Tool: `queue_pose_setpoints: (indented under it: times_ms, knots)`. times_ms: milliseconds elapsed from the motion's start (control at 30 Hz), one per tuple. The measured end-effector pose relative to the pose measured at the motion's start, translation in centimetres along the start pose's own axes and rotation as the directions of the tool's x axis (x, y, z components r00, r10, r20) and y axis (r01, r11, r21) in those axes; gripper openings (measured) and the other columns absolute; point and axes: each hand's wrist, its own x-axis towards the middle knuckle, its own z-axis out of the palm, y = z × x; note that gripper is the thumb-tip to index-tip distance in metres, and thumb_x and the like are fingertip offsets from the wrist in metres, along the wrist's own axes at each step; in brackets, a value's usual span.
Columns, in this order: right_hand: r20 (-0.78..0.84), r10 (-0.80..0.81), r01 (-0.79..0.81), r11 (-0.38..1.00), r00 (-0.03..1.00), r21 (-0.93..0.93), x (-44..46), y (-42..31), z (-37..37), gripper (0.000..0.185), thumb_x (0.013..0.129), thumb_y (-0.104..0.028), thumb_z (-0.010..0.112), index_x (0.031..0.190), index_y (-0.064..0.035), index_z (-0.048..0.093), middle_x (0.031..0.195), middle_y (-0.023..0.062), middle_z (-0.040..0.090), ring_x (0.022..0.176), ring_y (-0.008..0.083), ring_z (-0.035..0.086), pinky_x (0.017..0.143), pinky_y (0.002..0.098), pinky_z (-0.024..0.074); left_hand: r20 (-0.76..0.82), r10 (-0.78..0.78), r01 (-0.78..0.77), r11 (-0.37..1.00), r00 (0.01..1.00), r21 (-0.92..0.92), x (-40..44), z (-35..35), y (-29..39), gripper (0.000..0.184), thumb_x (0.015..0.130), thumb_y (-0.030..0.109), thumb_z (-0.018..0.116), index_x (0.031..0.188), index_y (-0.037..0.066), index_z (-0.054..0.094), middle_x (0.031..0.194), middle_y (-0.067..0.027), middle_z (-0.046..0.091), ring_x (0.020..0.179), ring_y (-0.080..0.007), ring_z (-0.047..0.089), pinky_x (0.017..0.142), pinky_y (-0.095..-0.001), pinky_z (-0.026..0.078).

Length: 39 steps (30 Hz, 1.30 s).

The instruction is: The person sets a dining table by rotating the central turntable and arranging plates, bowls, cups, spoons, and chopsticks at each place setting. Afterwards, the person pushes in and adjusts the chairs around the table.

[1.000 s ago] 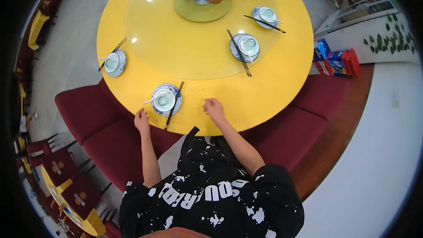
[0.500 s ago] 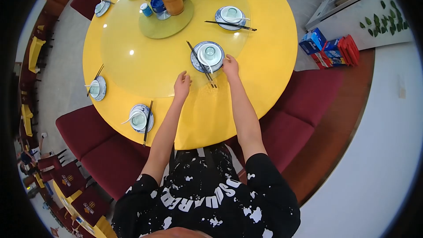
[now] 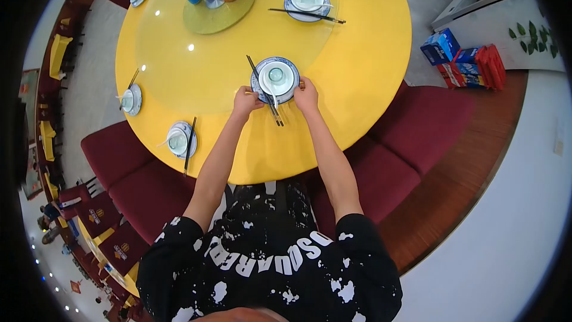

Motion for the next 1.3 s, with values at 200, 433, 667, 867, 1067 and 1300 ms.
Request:
queue_pose_setpoints:
  times_ms: [200, 433, 667, 867, 1067, 1300]
  knots:
    - [-0.043, -0.015, 0.016, 1.000, 0.999, 0.025, -8.1, 3.0, -2.6, 0.034, 0.086, -0.005, 0.058, 0.119, 0.0001, 0.063, 0.090, 0.0103, 0.068, 0.081, 0.0190, 0.065, 0.076, 0.0324, 0.0521, 0.031, 0.010, -0.008, 0.998, 0.999, -0.069, -6.4, 0.7, -6.3, 0.023, 0.095, 0.003, 0.056, 0.113, -0.006, 0.047, 0.092, -0.0181, 0.064, 0.072, -0.0230, 0.069, 0.063, -0.0329, 0.062]
    - [-0.011, -0.005, 0.005, 1.000, 1.000, 0.003, -13.5, 7.8, -3.7, 0.029, 0.088, -0.003, 0.057, 0.116, 0.0015, 0.063, 0.091, 0.0112, 0.069, 0.081, 0.0187, 0.066, 0.076, 0.0316, 0.0521, 0.007, -0.052, 0.052, 0.998, 0.999, -0.023, -10.8, 1.2, -12.2, 0.020, 0.097, 0.003, 0.054, 0.114, -0.005, 0.046, 0.093, -0.0176, 0.063, 0.074, -0.0225, 0.069, 0.063, -0.0325, 0.062]
    - [-0.054, -0.043, 0.037, 0.993, 0.998, -0.112, -15.1, 5.6, -3.3, 0.031, 0.088, -0.001, 0.057, 0.119, 0.0019, 0.061, 0.092, 0.0103, 0.068, 0.084, 0.0180, 0.065, 0.077, 0.0311, 0.0515, -0.041, -0.033, 0.030, 0.997, 0.999, -0.074, -10.7, 1.3, -14.0, 0.019, 0.095, 0.002, 0.056, 0.111, -0.003, 0.048, 0.094, -0.0179, 0.063, 0.074, -0.0232, 0.069, 0.062, -0.0334, 0.062]
    - [-0.026, 0.004, -0.011, 0.965, 1.000, -0.263, -15.0, 6.7, -4.5, 0.035, 0.089, -0.022, 0.058, 0.116, -0.0016, 0.066, 0.099, 0.0200, 0.071, 0.095, 0.0310, 0.069, 0.084, 0.0378, 0.0523, -0.003, -0.011, 0.010, 0.968, 1.000, -0.252, -10.6, 1.0, -15.7, 0.031, 0.095, 0.012, 0.059, 0.119, -0.004, 0.049, 0.097, -0.0165, 0.063, 0.073, -0.0233, 0.069, 0.064, -0.0345, 0.061]
    - [0.006, -0.075, 0.075, 0.984, 0.997, -0.160, -23.3, 6.4, -10.0, 0.032, 0.093, -0.021, 0.057, 0.114, 0.0013, 0.066, 0.087, 0.0093, 0.069, 0.073, 0.0146, 0.064, 0.069, 0.0282, 0.0517, 0.175, 0.021, 0.018, 0.976, 0.984, -0.216, -14.2, -1.3, -21.4, 0.031, 0.096, 0.021, 0.057, 0.119, 0.000, 0.053, 0.096, -0.0139, 0.064, 0.070, -0.0223, 0.066, 0.062, -0.0339, 0.057]
    - [-0.111, -0.054, 0.067, 0.991, 0.992, 0.115, -41.5, 2.7, -11.9, 0.023, 0.097, -0.012, 0.055, 0.111, 0.0014, 0.065, 0.082, 0.0065, 0.067, 0.069, 0.0103, 0.060, 0.064, 0.0241, 0.0482, 0.353, -0.173, 0.167, 0.985, 0.920, 0.048, -23.0, -2.3, -29.8, 0.027, 0.096, 0.024, 0.055, 0.115, 0.006, 0.058, 0.091, -0.0067, 0.065, 0.067, -0.0165, 0.063, 0.056, -0.0300, 0.051]
